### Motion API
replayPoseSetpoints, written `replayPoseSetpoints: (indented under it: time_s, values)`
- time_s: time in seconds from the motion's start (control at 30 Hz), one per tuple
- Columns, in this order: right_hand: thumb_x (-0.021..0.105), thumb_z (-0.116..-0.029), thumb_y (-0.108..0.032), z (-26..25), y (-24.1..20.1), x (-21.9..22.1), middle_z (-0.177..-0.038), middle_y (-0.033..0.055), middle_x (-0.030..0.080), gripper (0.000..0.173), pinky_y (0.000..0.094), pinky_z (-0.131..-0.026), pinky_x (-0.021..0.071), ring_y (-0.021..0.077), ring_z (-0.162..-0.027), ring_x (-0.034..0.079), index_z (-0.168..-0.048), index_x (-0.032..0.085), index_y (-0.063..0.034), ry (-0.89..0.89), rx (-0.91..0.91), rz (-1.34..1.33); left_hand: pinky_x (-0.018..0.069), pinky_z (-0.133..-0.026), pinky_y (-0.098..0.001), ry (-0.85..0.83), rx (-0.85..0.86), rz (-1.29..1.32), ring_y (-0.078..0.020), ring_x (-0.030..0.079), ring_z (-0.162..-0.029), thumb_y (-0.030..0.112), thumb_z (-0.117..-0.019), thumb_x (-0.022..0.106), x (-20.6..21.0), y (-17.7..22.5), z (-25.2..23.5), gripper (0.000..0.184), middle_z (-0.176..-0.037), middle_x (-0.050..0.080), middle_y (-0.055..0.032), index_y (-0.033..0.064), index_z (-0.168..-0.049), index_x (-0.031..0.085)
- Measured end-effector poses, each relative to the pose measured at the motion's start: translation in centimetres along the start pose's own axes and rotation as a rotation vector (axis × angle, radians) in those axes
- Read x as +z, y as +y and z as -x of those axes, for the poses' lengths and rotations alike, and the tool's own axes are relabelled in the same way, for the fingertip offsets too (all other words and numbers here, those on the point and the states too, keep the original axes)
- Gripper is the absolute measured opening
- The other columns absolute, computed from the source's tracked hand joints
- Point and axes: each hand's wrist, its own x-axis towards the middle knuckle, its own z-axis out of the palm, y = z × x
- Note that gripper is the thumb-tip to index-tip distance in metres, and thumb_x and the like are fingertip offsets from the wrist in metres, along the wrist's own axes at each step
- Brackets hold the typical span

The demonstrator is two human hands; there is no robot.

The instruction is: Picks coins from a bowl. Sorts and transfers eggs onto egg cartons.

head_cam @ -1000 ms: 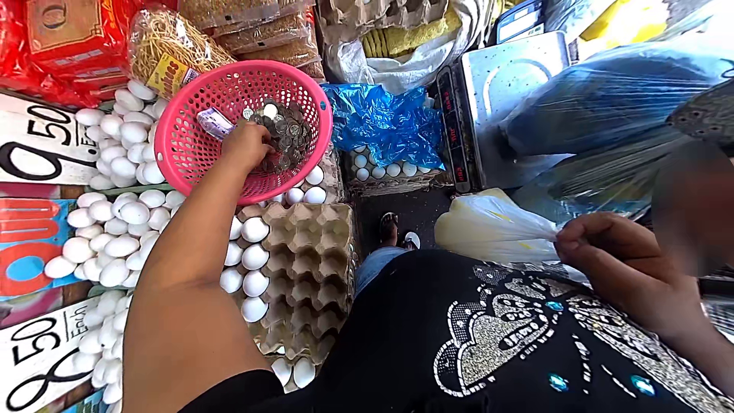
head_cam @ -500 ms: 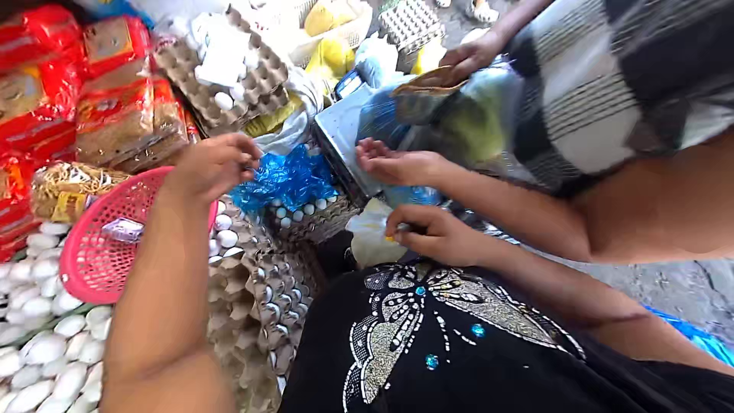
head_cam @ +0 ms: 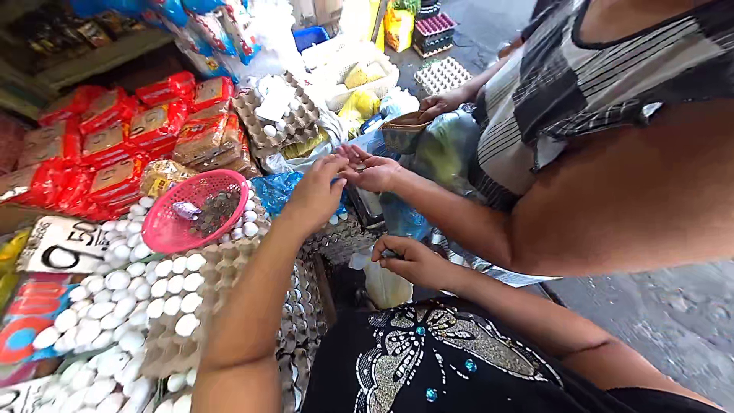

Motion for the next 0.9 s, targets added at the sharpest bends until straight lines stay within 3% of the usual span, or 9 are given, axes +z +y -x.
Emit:
replayPoseSetpoints:
  time_s: [0.1,0.27,0.37,0.5,0.63,0.7,0.77,0.9]
  values:
    - [0.05,-0.0991,-0.008,1.1,0.0,1.0,-0.105,0.0064,0.067,0.022,0.0237,-0.077,0.0526,0.0037,-0.085,0.061,-0.11,0.066,0.0018,0.048,0.055,0.013,0.0456,-0.11,-0.0549,0.086,-0.07,-0.011,-0.0372,0.05,-0.137,0.023,-0.1023,0.062,0.3,0.9,6.8,0.043,-0.152,0.047,-0.021,0.0072,-0.142,0.058]
    - [0.047,-0.0939,-0.01,1.6,0.0,3.1,-0.096,0.0004,0.064,0.026,0.02,-0.063,0.0484,0.0004,-0.07,0.056,-0.112,0.063,-0.0005,0.162,0.105,0.028,0.0331,-0.118,-0.0586,-0.055,-0.09,-0.145,-0.0422,0.036,-0.148,0.028,-0.1026,0.061,1.7,1.9,16.9,0.052,-0.16,0.037,-0.0243,0.0131,-0.151,0.051]
    - [0.049,-0.091,-0.008,1.7,-0.7,4.4,-0.096,0.0005,0.062,0.032,0.0187,-0.059,0.0467,0.0003,-0.065,0.053,-0.121,0.055,0.0013,0.292,0.162,-0.044,0.028,-0.119,-0.0613,-0.155,-0.192,-0.143,-0.0429,0.031,-0.151,0.029,-0.1018,0.063,1.4,0.4,22.4,0.055,-0.162,0.035,-0.0226,0.0145,-0.153,0.048]
    - [0.048,-0.0903,-0.004,1.9,-1.3,5.2,-0.099,-0.0015,0.061,0.043,0.0173,-0.056,0.0475,-0.0003,-0.063,0.054,-0.132,0.045,0.0015,0.442,0.185,-0.125,0.0394,-0.112,-0.0627,-0.099,-0.573,-0.072,-0.0413,0.048,-0.139,0.023,-0.1002,0.066,0.5,-6.0,29.8,0.048,-0.151,0.05,-0.0211,0.0092,-0.145,0.057]
    - [0.044,-0.0947,-0.006,2.3,-1.7,6.7,-0.102,-0.0039,0.062,0.036,0.0169,-0.058,0.0489,0.0009,-0.067,0.058,-0.131,0.045,-0.0051,0.51,0.223,-0.177,0.0447,-0.104,-0.0674,0.277,-0.998,0.093,-0.0466,0.059,-0.123,0.016,-0.1003,0.062,1.5,-16.2,37.7,0.034,-0.133,0.062,-0.0277,0.0006,-0.13,0.065]
    - [0.043,-0.0949,-0.006,2.2,-1.9,7.3,-0.101,-0.0044,0.062,0.034,0.0165,-0.059,0.0483,0.0006,-0.067,0.058,-0.129,0.047,-0.0065,0.529,0.223,-0.195,0.0453,-0.103,-0.0654,0.474,-1.108,0.147,-0.0442,0.062,-0.121,0.018,-0.1011,0.059,1.8,-18.9,39.0,0.031,-0.125,0.066,-0.0261,-0.0008,-0.125,0.067]
    - [0.044,-0.0944,-0.006,1.9,-1.7,7.5,-0.1,-0.005,0.061,0.033,0.0167,-0.059,0.0486,0.0004,-0.068,0.058,-0.127,0.047,-0.0071,0.524,0.223,-0.208,0.0447,-0.106,-0.0621,0.562,-1.089,0.173,-0.0426,0.06,-0.123,0.017,-0.1011,0.06,2.5,-20.5,38.0,0.032,-0.127,0.065,-0.0265,-0.0023,-0.126,0.066]
    - [0.044,-0.0958,-0.006,0.7,-1.6,6.6,-0.099,-0.0045,0.063,0.03,0.0166,-0.059,0.0489,0.0009,-0.069,0.059,-0.126,0.049,-0.0073,0.532,0.217,-0.249,0.0426,-0.108,-0.0653,0.51,-1.034,0.101,-0.0454,0.055,-0.129,0.022,-0.0953,0.07,3.7,-22.9,33.1,0.049,-0.137,0.059,-0.0272,0.0018,-0.138,0.059]
